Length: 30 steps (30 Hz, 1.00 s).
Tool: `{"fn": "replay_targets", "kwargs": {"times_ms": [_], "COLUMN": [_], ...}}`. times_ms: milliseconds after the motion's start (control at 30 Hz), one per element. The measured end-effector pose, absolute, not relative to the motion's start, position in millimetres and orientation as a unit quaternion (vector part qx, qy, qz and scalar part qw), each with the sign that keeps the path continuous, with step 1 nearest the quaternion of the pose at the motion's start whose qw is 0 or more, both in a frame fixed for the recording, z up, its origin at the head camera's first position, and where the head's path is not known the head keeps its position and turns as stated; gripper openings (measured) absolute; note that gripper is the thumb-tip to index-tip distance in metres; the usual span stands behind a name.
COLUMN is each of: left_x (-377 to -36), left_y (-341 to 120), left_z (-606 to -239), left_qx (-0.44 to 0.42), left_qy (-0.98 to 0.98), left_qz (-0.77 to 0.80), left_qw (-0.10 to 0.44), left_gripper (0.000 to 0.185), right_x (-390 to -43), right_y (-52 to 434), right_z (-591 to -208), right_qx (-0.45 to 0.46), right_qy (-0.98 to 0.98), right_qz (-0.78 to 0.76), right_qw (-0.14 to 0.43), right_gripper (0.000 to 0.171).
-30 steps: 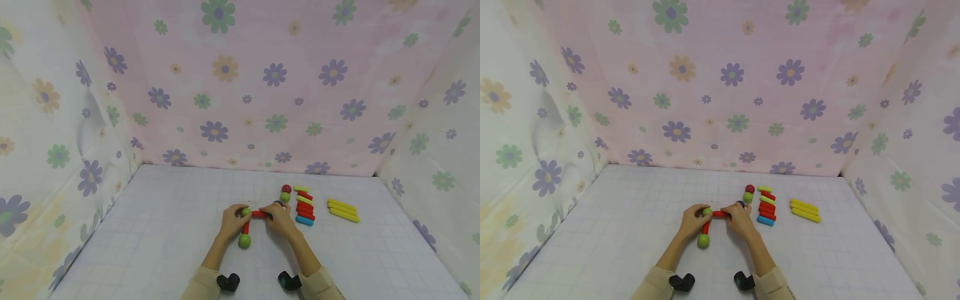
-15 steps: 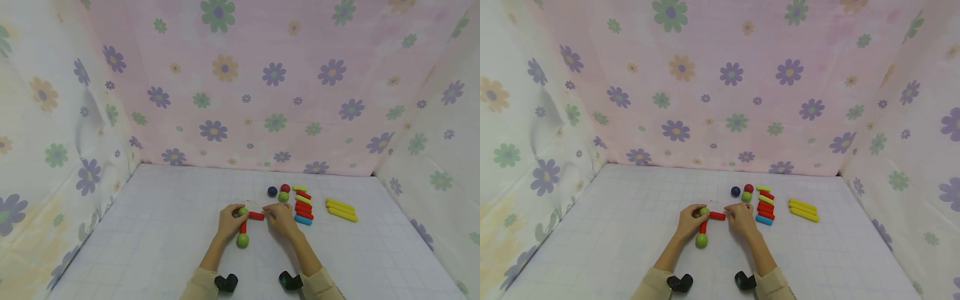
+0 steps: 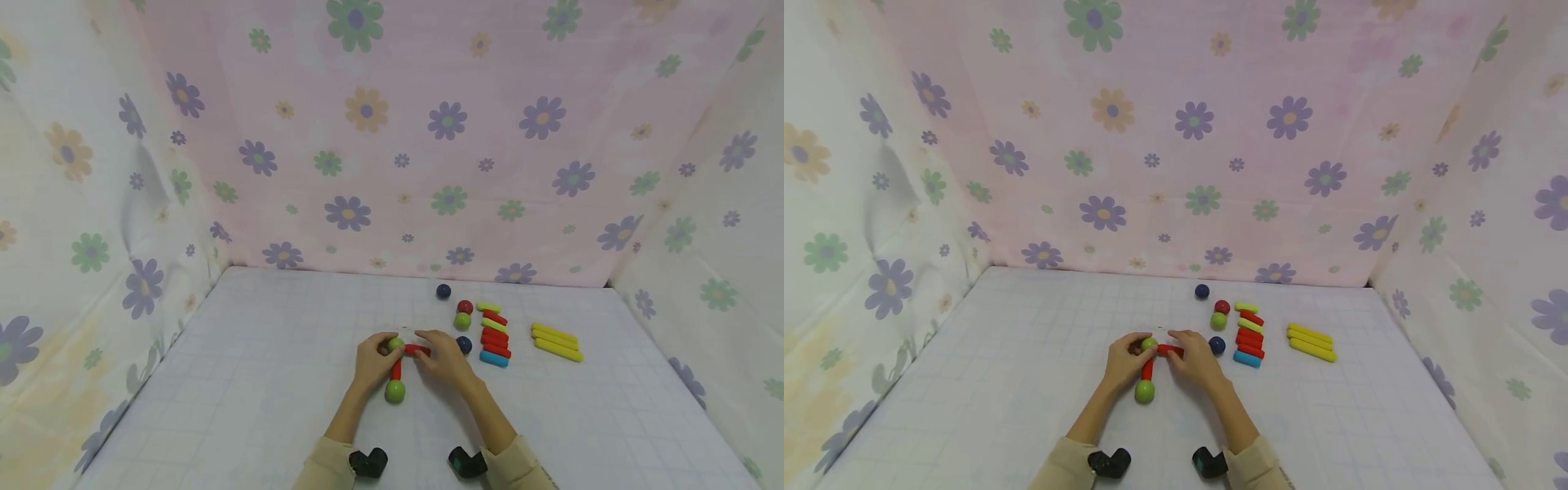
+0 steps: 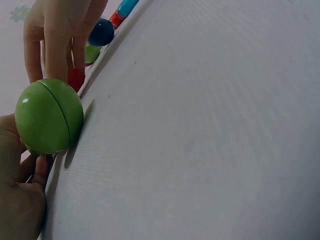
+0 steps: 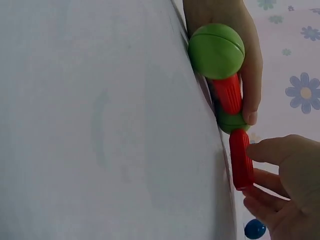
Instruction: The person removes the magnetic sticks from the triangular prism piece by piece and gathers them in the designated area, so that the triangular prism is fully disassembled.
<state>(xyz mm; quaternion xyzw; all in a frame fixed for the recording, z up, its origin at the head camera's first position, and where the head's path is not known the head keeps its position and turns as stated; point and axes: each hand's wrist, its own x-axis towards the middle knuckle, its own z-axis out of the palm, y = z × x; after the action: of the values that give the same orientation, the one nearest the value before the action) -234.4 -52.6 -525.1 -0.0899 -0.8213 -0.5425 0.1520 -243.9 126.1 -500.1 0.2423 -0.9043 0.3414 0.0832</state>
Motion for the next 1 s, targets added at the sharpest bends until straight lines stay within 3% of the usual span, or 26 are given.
{"fn": "replay_targets", "kwargs": {"times_ms": [167, 467, 1000], "left_x": [-235, -235, -235], "left_y": [-52, -53, -52], "left_z": [-524, -525, -525], "left_qx": [-0.087, -0.096, -0.085], "left_qy": [-0.817, -0.812, -0.815], "left_qz": [-0.550, -0.554, -0.552], "left_qw": [0.150, 0.156, 0.153], "left_gripper": [0.028, 0.027, 0.026], "right_x": [-245, -247, -249], "right_y": [118, 111, 125], "right_z": [-506, -510, -507], "right_qx": [0.243, 0.223, 0.191], "right_qy": [-0.900, -0.895, -0.888], "right_qz": [0.357, 0.379, 0.416], "right_qw": [0.062, 0.076, 0.038], "right_gripper": [0.033, 0.024, 0.025]}}
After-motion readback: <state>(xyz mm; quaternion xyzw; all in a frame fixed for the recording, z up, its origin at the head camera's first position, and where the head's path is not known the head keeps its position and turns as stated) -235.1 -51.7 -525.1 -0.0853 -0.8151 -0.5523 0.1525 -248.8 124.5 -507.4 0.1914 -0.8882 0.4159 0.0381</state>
